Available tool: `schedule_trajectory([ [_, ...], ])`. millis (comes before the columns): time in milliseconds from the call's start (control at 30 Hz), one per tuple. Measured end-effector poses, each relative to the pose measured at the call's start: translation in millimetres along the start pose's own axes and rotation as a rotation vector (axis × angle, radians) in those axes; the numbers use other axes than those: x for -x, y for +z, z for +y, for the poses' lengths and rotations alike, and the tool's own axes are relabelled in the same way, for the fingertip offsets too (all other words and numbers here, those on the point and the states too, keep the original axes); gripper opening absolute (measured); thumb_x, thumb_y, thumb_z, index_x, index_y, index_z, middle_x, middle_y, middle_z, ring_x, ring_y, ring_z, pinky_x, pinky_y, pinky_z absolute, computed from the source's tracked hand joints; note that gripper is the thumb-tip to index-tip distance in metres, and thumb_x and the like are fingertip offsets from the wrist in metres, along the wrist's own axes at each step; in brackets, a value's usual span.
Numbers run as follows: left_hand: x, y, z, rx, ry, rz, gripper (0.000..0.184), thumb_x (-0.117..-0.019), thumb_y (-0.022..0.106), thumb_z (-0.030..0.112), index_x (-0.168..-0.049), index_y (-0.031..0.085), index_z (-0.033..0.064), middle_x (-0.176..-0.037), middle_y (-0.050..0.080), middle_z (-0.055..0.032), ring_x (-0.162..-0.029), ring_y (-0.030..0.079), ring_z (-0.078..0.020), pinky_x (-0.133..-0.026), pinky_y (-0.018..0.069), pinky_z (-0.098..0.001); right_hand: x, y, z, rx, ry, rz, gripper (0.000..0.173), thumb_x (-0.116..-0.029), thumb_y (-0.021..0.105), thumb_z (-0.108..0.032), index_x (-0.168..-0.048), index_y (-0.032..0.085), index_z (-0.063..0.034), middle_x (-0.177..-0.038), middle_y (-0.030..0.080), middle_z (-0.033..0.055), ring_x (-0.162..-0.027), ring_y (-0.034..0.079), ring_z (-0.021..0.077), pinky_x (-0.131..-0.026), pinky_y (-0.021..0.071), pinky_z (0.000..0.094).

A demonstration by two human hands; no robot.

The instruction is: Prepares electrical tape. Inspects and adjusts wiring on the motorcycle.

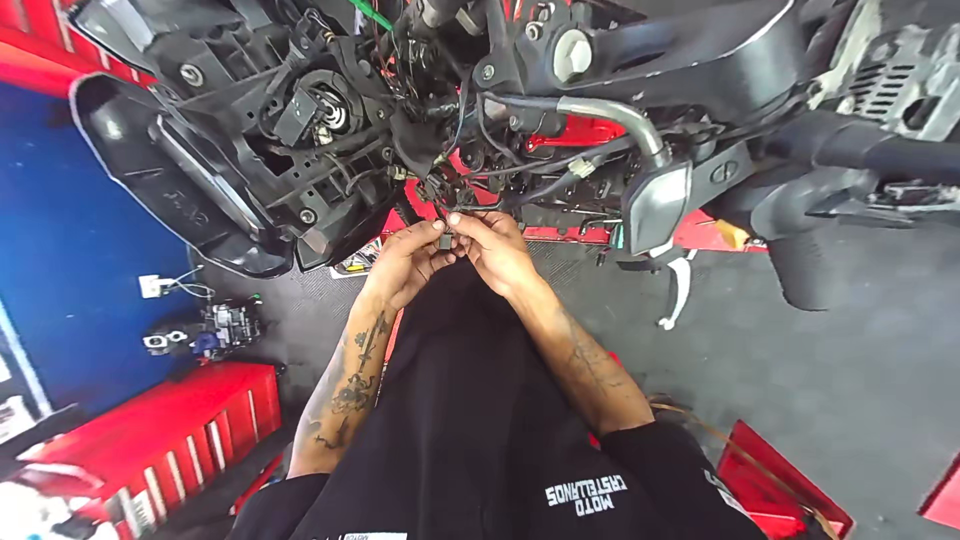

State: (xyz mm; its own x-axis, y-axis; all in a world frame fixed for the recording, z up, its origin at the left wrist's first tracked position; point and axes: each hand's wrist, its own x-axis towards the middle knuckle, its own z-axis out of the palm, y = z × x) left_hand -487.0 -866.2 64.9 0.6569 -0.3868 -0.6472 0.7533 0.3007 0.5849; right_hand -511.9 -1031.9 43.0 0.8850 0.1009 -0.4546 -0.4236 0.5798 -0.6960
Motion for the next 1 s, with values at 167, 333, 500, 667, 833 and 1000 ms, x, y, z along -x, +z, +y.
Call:
schedule_trajectory([
  [167,-1,11,-1,0.002,-0.009,0.081,0.029,-0.1104,0.041,0.023,-0.110,0.063,0.0046,-0.098,0.070,-0.0110,-0.085,0.070,-0.0184,-0.075,0.0603,-0.0330,-2,-3,0,0.025,-0.012,-0.028,0.011,-0.0996,0.066,-0.012,-0.102,0.071,-0.0032,-0.081,0.067,0.0034,-0.064,0.058,0.0083,-0.061,0.0527,0.0255],
  [333,2,17,-8,0.049,0.050,0.159,0.021,-0.1092,0.048,0.020,-0.116,0.060,0.0047,-0.096,0.069,-0.0117,-0.082,0.070,-0.0195,-0.077,0.0614,-0.0347,-3,-6,1,0.007,-0.007,-0.036,0.011,-0.0990,0.067,-0.012,-0.103,0.071,-0.0025,-0.082,0.068,0.0045,-0.065,0.061,0.0087,-0.062,0.0545,0.0262],
  [500,3,18,-27,-0.313,0.502,0.322,0.024,-0.1021,0.061,0.008,-0.121,0.047,0.0049,-0.096,0.069,-0.0101,-0.074,0.072,-0.0225,-0.069,0.0650,-0.0398,-3,-4,3,-0.006,0.009,-0.002,0.012,-0.0978,0.068,-0.009,-0.105,0.071,-0.0010,-0.084,0.070,0.0054,-0.064,0.060,0.0086,-0.059,0.0536,0.0248],
  [667,6,15,-33,-0.774,0.874,0.406,0.018,-0.0953,0.072,0.008,-0.111,0.067,0.0006,-0.126,0.061,-0.0132,-0.085,0.071,-0.0159,-0.069,0.0654,-0.0300,-1,-1,2,-0.042,0.007,0.012,0.008,-0.0979,0.068,-0.009,-0.102,0.071,-0.0028,-0.080,0.066,0.0026,-0.062,0.057,0.0074,-0.058,0.0511,0.0234],
  [833,7,9,-33,-0.967,0.950,0.411,0.012,-0.0926,0.076,0.010,-0.104,0.077,0.0046,-0.125,0.064,-0.0126,-0.093,0.070,-0.0143,-0.075,0.0641,-0.0280,0,1,4,-0.061,0.001,0.030,0.008,-0.0980,0.068,-0.009,-0.102,0.071,-0.0028,-0.079,0.066,0.0033,-0.062,0.057,0.0071,-0.057,0.0507,0.0223],
  [1000,8,11,-23,-0.967,0.838,0.364,0.013,-0.0933,0.075,0.013,-0.104,0.077,0.0056,-0.122,0.066,-0.0093,-0.091,0.070,-0.0118,-0.075,0.0629,-0.0267,-1,-4,4,-0.031,-0.014,0.039,0.009,-0.0960,0.070,-0.006,-0.102,0.072,-0.0012,-0.083,0.070,0.0051,-0.062,0.059,0.0073,-0.057,0.0525,0.0225],
])
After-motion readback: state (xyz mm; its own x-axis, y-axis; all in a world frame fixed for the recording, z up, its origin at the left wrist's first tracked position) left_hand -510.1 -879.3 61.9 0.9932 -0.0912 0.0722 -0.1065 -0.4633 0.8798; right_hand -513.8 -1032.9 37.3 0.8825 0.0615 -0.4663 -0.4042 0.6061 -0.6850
